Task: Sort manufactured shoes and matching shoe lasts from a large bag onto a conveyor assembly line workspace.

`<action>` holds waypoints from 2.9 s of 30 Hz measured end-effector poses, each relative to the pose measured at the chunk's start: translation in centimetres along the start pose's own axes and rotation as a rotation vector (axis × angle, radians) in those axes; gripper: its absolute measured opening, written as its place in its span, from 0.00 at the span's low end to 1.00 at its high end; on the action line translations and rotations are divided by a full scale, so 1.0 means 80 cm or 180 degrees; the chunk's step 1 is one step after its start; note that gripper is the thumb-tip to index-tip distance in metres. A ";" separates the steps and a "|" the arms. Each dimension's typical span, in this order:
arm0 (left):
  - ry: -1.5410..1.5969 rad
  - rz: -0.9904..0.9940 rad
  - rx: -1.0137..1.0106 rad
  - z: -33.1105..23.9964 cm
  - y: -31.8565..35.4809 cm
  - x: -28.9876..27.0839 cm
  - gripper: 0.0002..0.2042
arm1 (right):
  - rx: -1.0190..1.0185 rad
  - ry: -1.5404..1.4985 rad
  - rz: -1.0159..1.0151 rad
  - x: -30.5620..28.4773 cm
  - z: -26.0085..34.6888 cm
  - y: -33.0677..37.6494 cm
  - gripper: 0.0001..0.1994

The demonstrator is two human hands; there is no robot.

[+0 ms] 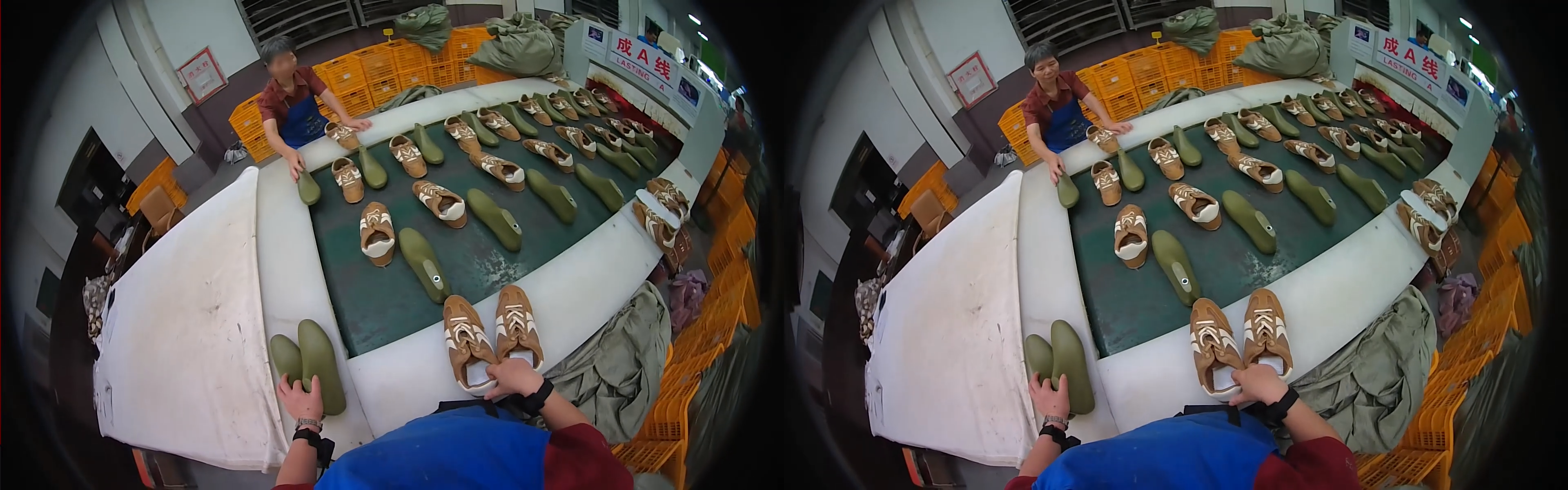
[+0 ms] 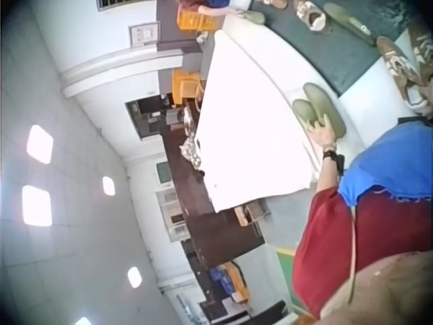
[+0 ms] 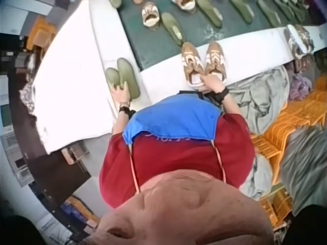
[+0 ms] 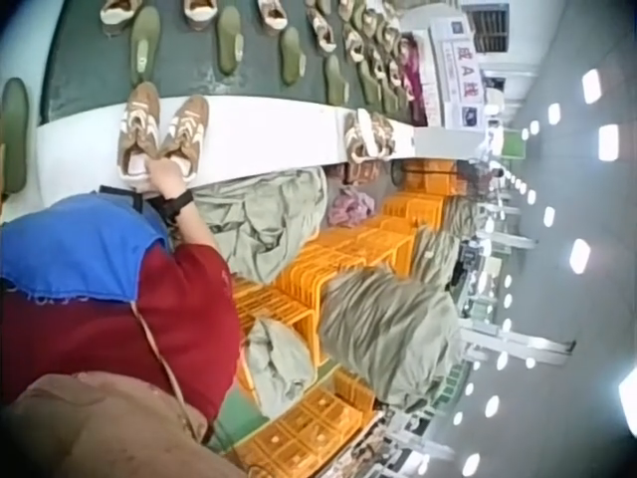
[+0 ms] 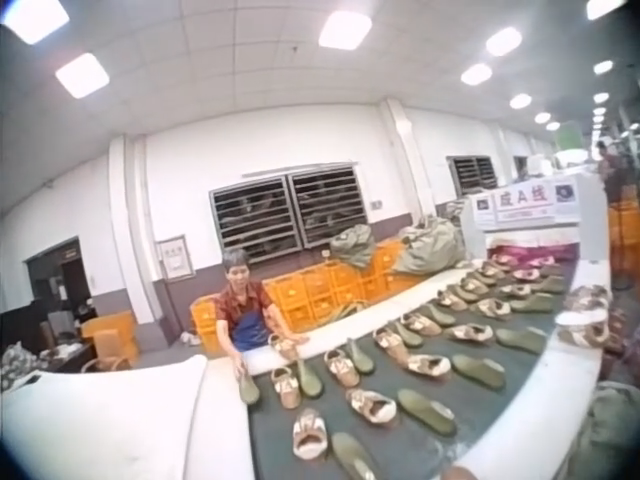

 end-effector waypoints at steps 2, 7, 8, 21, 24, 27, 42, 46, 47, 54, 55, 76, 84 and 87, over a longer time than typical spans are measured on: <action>0.0011 -0.0014 -0.0008 -0.004 0.000 -0.001 0.21 | -0.0015 -0.0020 -0.0047 0.003 -0.003 0.001 0.27; 0.0035 -0.0010 0.0023 0.000 -0.001 0.003 0.20 | -0.0076 -0.0023 -0.0084 0.003 -0.003 0.001 0.27; 0.0033 -0.0022 0.0033 0.000 -0.001 0.003 0.20 | -0.0099 -0.0017 -0.0117 0.003 -0.003 0.000 0.26; 0.1748 0.0724 0.0139 -0.050 0.000 0.037 0.28 | -0.0167 -0.0059 -0.0174 0.001 -0.002 0.003 0.27; 0.1759 0.0829 0.0105 -0.077 -0.015 0.054 0.25 | -0.0006 -0.0026 -0.0099 -0.008 0.001 0.004 0.26; 0.1859 0.0735 0.0436 -0.098 -0.061 0.097 0.23 | -0.0019 -0.0041 -0.0077 -0.007 0.000 0.003 0.26; 0.1326 0.1207 -0.0174 -0.141 -0.174 0.216 0.32 | 0.0047 -0.0084 -0.0427 -0.006 0.008 -0.001 0.26; 0.1170 0.1790 -0.0049 -0.122 -0.169 0.197 0.34 | -0.0046 -0.0148 -0.0361 -0.007 0.011 -0.002 0.27; 0.0973 0.2221 0.0254 -0.128 -0.162 0.188 0.34 | -0.0038 -0.0167 -0.0291 -0.006 0.010 -0.002 0.27; 0.0358 0.3014 0.2263 -0.171 -0.030 0.101 0.30 | -0.0036 -0.0107 -0.0405 0.000 0.008 -0.003 0.27; 0.1005 0.2861 0.2712 -0.189 -0.010 0.087 0.30 | -0.0043 -0.0135 -0.0451 0.000 0.012 -0.005 0.27; 0.1741 0.3579 0.2945 -0.264 0.076 0.077 0.33 | -0.0330 -0.0283 -0.0693 0.001 0.050 -0.005 0.22; 0.1780 0.3425 0.2870 -0.236 0.075 0.043 0.38 | -0.0222 -0.0157 -0.0782 0.012 0.061 -0.005 0.23; 0.1800 0.2631 0.2888 -0.187 0.045 0.004 0.37 | -0.0112 -0.0008 -0.0790 0.010 0.063 -0.006 0.22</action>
Point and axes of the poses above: each hand's wrist, its own y-axis away from the middle knuckle, its own x-axis out of the palm, z = x × y, the point moved 3 cm from there along -y, towards the middle knuckle, and after that the axes turned 9 degrees about x, right-handed, at the moved point
